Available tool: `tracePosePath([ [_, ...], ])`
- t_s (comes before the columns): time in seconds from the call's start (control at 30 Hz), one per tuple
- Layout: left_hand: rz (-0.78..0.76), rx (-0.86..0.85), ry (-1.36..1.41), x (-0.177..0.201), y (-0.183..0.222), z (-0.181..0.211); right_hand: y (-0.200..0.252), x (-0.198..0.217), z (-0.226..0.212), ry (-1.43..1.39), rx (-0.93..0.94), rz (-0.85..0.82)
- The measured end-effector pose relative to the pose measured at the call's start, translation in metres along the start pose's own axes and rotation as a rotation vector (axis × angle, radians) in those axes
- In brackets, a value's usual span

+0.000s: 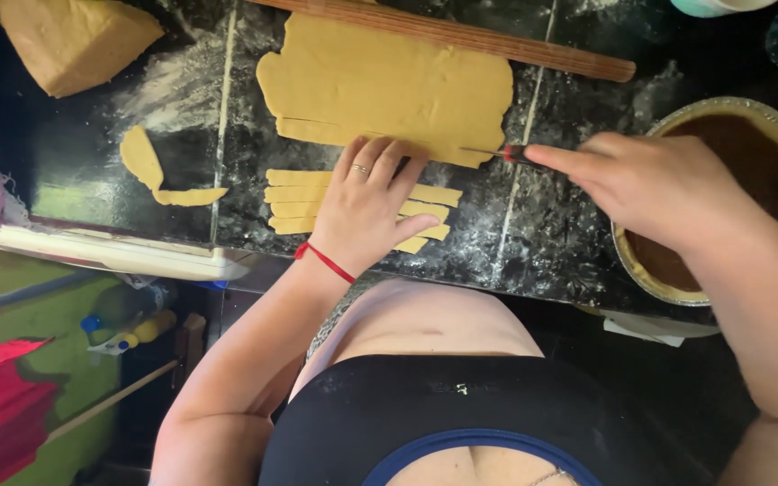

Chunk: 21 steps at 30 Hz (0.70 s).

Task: Creating a lattice crust on a pie by cutting dough strips and arranging them over the filling.

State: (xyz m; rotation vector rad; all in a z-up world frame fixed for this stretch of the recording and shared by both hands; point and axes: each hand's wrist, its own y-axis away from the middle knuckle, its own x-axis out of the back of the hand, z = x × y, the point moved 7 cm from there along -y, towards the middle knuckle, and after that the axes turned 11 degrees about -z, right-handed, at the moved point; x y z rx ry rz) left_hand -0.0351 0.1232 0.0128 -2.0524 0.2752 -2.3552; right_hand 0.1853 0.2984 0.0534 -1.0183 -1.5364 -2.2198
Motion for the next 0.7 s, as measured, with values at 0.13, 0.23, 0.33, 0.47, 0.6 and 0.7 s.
tracePosePath([
  [0.13,0.012,-0.003,0.019,0.002,0.000,0.001,0.025,-0.018,0.015,0.098,-0.054,-0.059],
  [0.23,0.001,0.003,0.001,0.003,0.001,0.000,0.043,-0.023,0.025,0.135,-0.056,0.132],
  [0.33,0.002,0.002,0.005,0.005,0.005,0.001,0.055,-0.035,0.037,0.025,-0.083,0.090],
  [0.47,0.086,-0.071,0.087,0.016,0.018,0.005,0.071,-0.028,0.037,-0.018,-0.010,0.499],
  [0.6,0.032,-0.031,0.145,0.020,0.004,0.010,0.062,-0.008,0.022,0.004,-0.013,0.537],
  [0.7,-0.099,-0.015,0.094,-0.019,-0.014,0.022,0.047,0.005,0.013,-0.062,-0.069,0.453],
])
